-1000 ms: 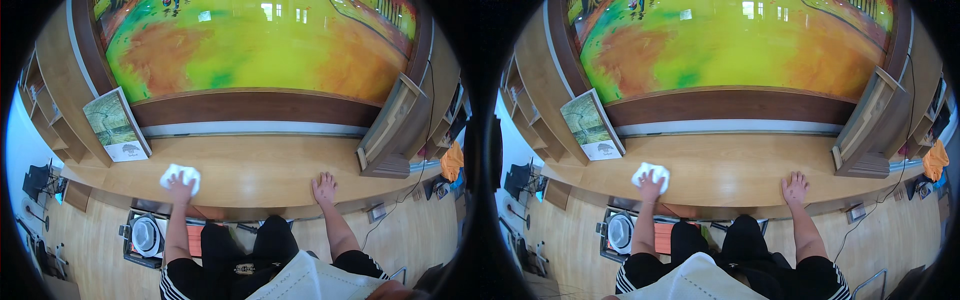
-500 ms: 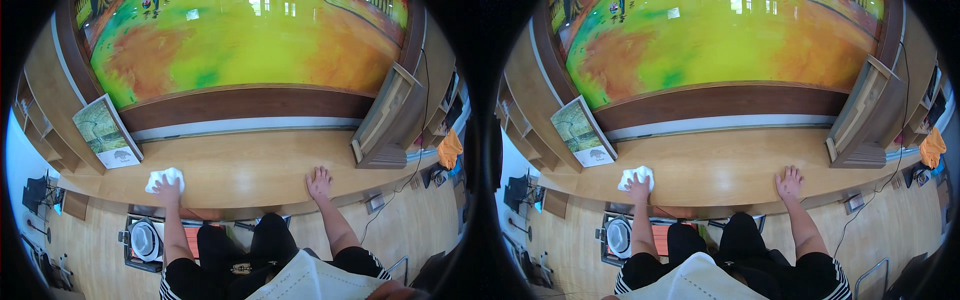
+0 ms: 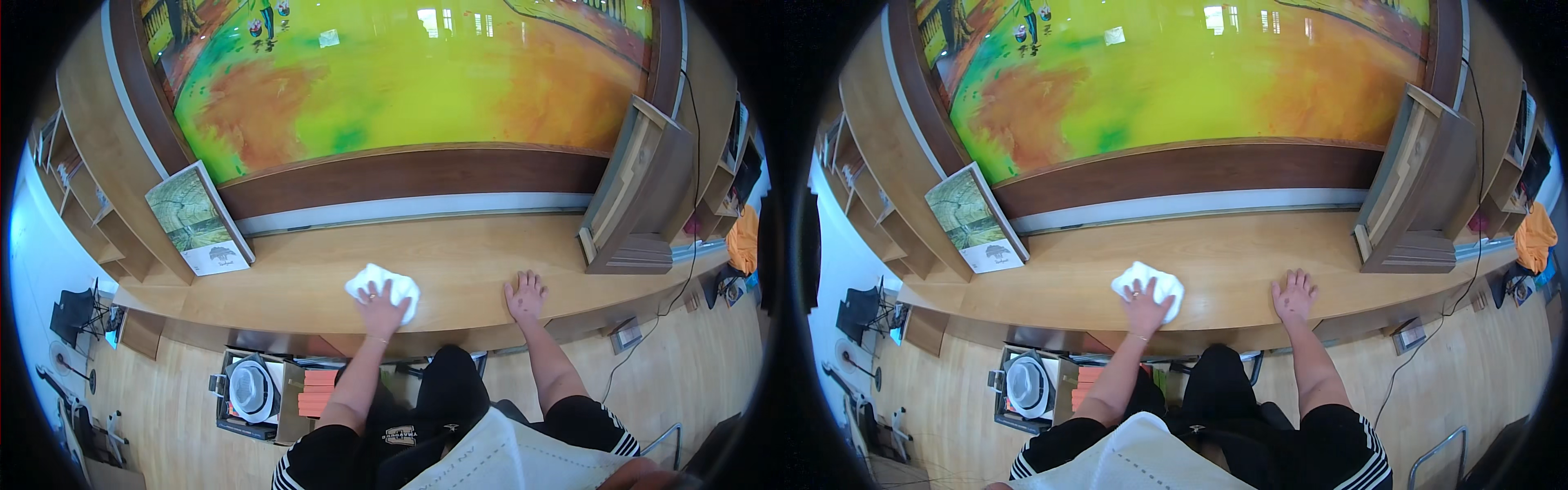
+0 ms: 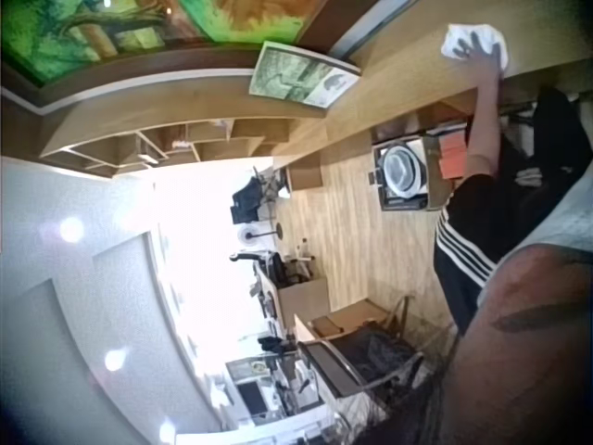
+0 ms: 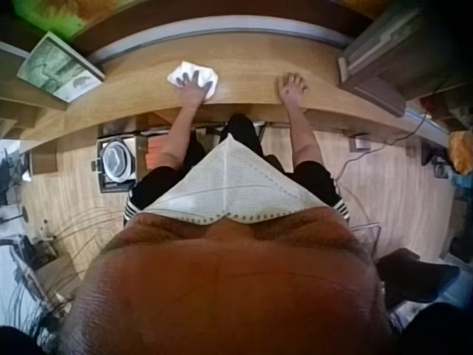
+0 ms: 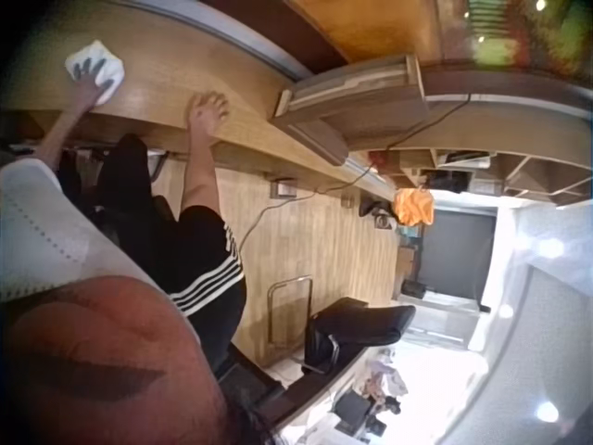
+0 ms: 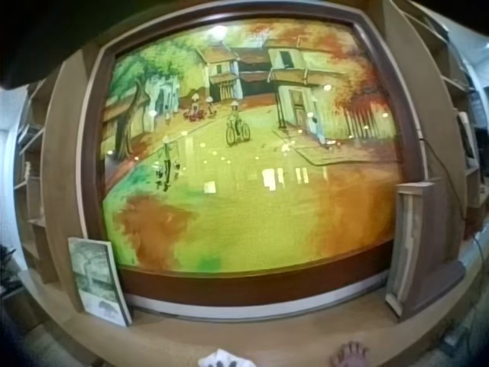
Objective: The person cleans a long wooden shelf by wiping down the surface with a cloth.
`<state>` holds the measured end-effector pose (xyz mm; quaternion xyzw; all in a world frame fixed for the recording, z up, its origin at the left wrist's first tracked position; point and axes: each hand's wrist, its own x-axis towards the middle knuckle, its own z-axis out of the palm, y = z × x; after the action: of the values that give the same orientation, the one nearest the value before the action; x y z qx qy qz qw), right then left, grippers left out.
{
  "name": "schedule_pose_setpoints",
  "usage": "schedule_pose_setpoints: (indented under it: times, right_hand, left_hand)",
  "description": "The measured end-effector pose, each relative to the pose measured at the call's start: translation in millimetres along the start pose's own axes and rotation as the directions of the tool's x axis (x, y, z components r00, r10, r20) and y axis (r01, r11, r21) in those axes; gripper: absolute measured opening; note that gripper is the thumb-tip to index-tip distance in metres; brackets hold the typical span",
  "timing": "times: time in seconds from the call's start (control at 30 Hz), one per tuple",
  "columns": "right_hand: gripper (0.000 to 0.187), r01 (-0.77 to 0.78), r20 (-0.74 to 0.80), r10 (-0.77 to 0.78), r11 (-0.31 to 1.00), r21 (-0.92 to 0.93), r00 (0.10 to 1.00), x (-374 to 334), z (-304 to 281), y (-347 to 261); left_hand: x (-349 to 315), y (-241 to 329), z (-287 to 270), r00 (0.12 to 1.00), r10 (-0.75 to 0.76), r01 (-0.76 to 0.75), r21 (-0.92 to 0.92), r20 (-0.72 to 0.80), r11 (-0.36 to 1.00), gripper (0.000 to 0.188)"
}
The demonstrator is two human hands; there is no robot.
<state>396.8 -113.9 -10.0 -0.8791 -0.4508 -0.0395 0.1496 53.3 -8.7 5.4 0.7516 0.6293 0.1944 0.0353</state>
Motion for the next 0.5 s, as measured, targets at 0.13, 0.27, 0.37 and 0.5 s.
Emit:
schedule_pose_setpoints:
  times: [0.13, 0.27, 0.37, 0.5]
  right_hand:
    - [0.061, -0.005, 0.01, 0.005, 1.0, 0.008, 1.0, -1.1, -2.5, -0.6]
    - [0.061, -0.01, 0.018, 0.009, 1.0, 0.023, 1.0, -2.3, -4.3, -0.9]
    - [0.061, -0.012, 0.012, 0.011, 0.999, 0.03, 1.0, -2.2, -3.8, 1.2]
    - [0.062, 0.0, 0.011, 0.0, 0.999, 0.039, 1.0, -2.1, -4.9, 0.9]
  left_hand:
    - [-26.9, 52.8, 9.8, 0.98, 0.193, -0.193, -0.008, 0.044, 0.981, 0.075]
    - [-43.4, 67.7, 6.5, 0.944, 0.323, -0.319, -0.055, 0.071, 0.946, 0.075]
    - [-43.4, 56.4, 2.8, 0.937, 0.34, -0.335, -0.076, 0.075, 0.939, 0.075]
    - [-28.5, -1.9, -13.2, 0.971, 0.231, -0.231, 0.002, 0.061, 0.973, 0.075]
